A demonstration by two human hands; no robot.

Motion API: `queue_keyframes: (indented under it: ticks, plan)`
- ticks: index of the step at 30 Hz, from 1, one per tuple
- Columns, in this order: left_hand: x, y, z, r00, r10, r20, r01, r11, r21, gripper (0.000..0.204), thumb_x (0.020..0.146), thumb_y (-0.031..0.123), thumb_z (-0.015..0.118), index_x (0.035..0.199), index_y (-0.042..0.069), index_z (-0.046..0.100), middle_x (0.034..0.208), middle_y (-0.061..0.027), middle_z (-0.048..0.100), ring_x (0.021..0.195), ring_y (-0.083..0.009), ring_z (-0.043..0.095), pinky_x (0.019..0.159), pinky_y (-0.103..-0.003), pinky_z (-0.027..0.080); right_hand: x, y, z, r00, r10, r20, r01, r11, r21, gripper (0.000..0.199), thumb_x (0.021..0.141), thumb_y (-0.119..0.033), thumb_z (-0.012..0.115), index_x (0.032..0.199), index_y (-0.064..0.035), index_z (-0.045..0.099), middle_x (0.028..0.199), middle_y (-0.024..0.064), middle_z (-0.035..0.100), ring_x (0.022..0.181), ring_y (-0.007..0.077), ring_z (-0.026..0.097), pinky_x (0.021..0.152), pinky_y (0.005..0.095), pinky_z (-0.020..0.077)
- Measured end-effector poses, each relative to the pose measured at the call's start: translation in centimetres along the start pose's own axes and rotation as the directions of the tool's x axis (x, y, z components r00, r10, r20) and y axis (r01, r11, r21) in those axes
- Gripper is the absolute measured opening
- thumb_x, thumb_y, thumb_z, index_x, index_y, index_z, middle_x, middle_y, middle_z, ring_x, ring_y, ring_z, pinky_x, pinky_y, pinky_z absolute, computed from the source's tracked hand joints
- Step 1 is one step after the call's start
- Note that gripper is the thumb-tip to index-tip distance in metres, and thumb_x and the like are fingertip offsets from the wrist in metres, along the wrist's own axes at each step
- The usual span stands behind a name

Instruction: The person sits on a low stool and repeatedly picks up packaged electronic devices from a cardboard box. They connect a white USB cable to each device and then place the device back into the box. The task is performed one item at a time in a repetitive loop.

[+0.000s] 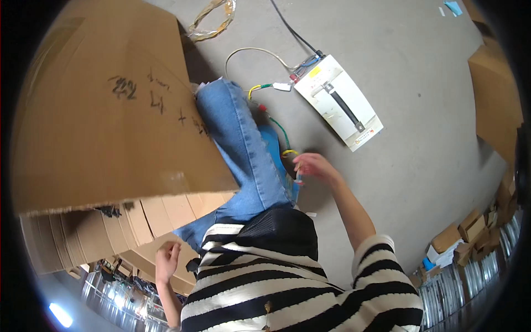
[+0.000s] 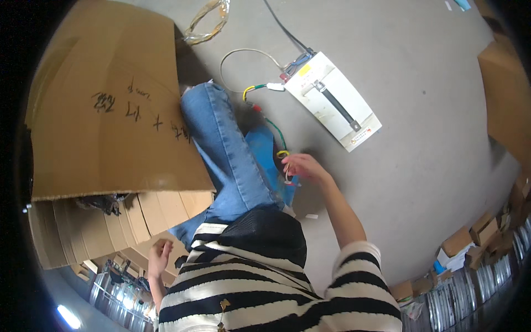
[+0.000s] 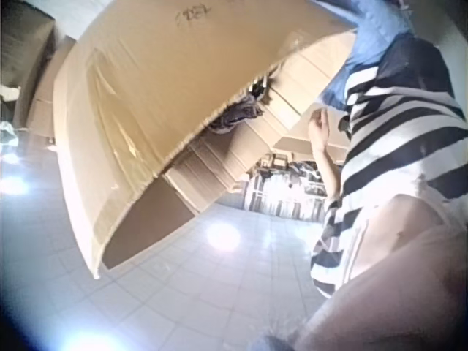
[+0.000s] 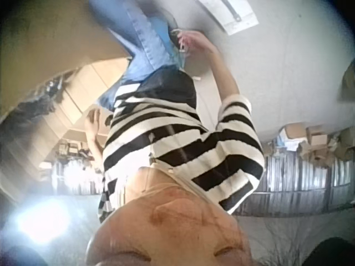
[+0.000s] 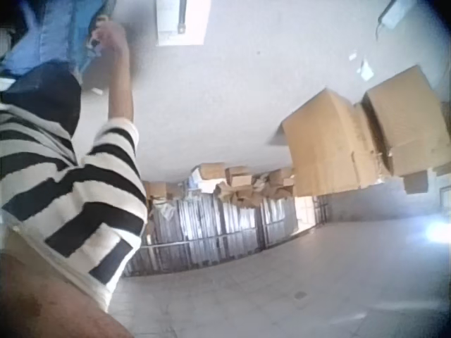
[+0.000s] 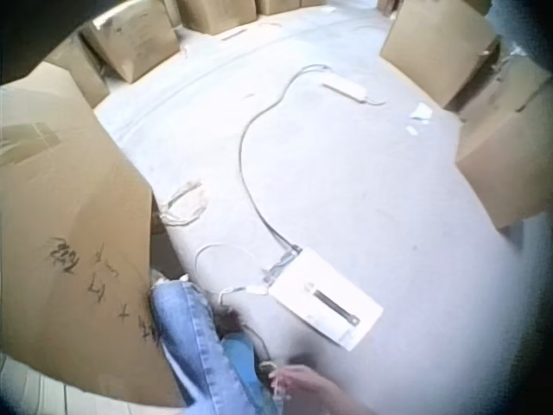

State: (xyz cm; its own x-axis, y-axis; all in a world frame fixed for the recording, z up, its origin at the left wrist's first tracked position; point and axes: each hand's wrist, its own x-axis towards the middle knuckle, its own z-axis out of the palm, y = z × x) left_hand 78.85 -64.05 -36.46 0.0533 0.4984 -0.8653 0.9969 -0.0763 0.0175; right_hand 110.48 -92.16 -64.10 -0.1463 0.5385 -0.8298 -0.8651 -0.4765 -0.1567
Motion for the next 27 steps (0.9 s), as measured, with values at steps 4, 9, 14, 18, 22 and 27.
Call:
queue_keyframes:
  ticks: [4,9,14,18,22,27]
  plan:
    - [0.6,10.7,2.7,0.852,0.497,0.164,-0.422,0.837,-0.348,0.013,0.083,0.011,0.051,0.086,0.001,0.059,0.072,-0.0054,0.057,0.064,-0.0107,0.052,0.057,-0.023,0.042,-6.4,-4.2,4.3,0.86,-0.511,-0.018,0.478,0.791,0.383,0.024,0.087,-0.02,0.039,0.094,-0.004,0.055,0.079,0.011,0.057,0.07,0.0197,0.055,0.065,0.031,0.0438]
    - [2.2,19.6,7.8,0.526,0.755,0.391,-0.536,0.652,-0.537,0.028,0.085,0.023,0.051,0.101,0.001,0.054,0.08,-0.0118,0.058,0.068,-0.0145,0.054,0.064,-0.028,0.044,-14.5,-6.1,13.8,0.659,-0.718,-0.223,0.634,0.371,0.679,0.027,0.088,-0.021,0.034,0.105,-0.0064,0.048,0.094,0.0139,0.052,0.083,0.0235,0.052,0.075,0.0353,0.0407]
    - [0.8,21.5,9.6,0.463,0.692,0.554,0.402,0.393,-0.827,0.03,0.086,0.017,0.046,0.111,-0.001,0.049,0.095,-0.0072,0.055,0.081,-0.0119,0.053,0.072,-0.023,0.043,-17.6,-5.1,20.0,0.601,-0.768,-0.22,0.623,0.277,0.732,0.029,0.087,-0.024,0.035,0.108,-0.0068,0.046,0.1,0.0153,0.05,0.089,0.0268,0.051,0.081,0.0381,0.0384]
    - [-0.6,20.7,7.9,0.558,0.795,0.238,0.13,0.199,-0.971,0.027,0.082,0.011,0.048,0.107,0.0,0.052,0.092,-0.0059,0.054,0.082,-0.0121,0.051,0.074,-0.027,0.042,-18.3,-0.7,19.2,0.708,-0.706,-0.037,0.511,0.475,0.716,0.029,0.086,-0.023,0.036,0.106,-0.0047,0.047,0.099,0.0188,0.051,0.091,0.0267,0.052,0.081,0.0378,0.0408]
    - [-2.1,17.4,5.6,0.118,0.992,0.037,-0.589,0.099,-0.802,0.024,0.079,0.005,0.051,0.103,0.0,0.054,0.089,-0.0057,0.055,0.084,-0.0139,0.05,0.074,-0.026,0.04,-18.5,1.3,17.7,0.898,-0.426,-0.109,0.431,0.805,0.408,0.029,0.085,-0.022,0.038,0.102,-0.0022,0.051,0.085,0.0156,0.057,0.08,0.0257,0.056,0.074,0.0368,0.0446]
    - [-4.3,15.5,6.2,-0.136,0.991,0.01,-0.912,-0.121,-0.391,0.014,0.077,0.007,0.053,0.089,0.004,0.059,0.084,-0.0067,0.054,0.083,-0.0222,0.051,0.07,-0.031,0.042,-18.9,-1.8,18.9,0.761,-0.645,0.068,0.494,0.509,-0.705,0.038,0.088,-0.027,0.038,0.107,0.0039,0.05,0.089,0.0188,0.059,0.078,0.0285,0.057,0.071,0.036,0.0448]
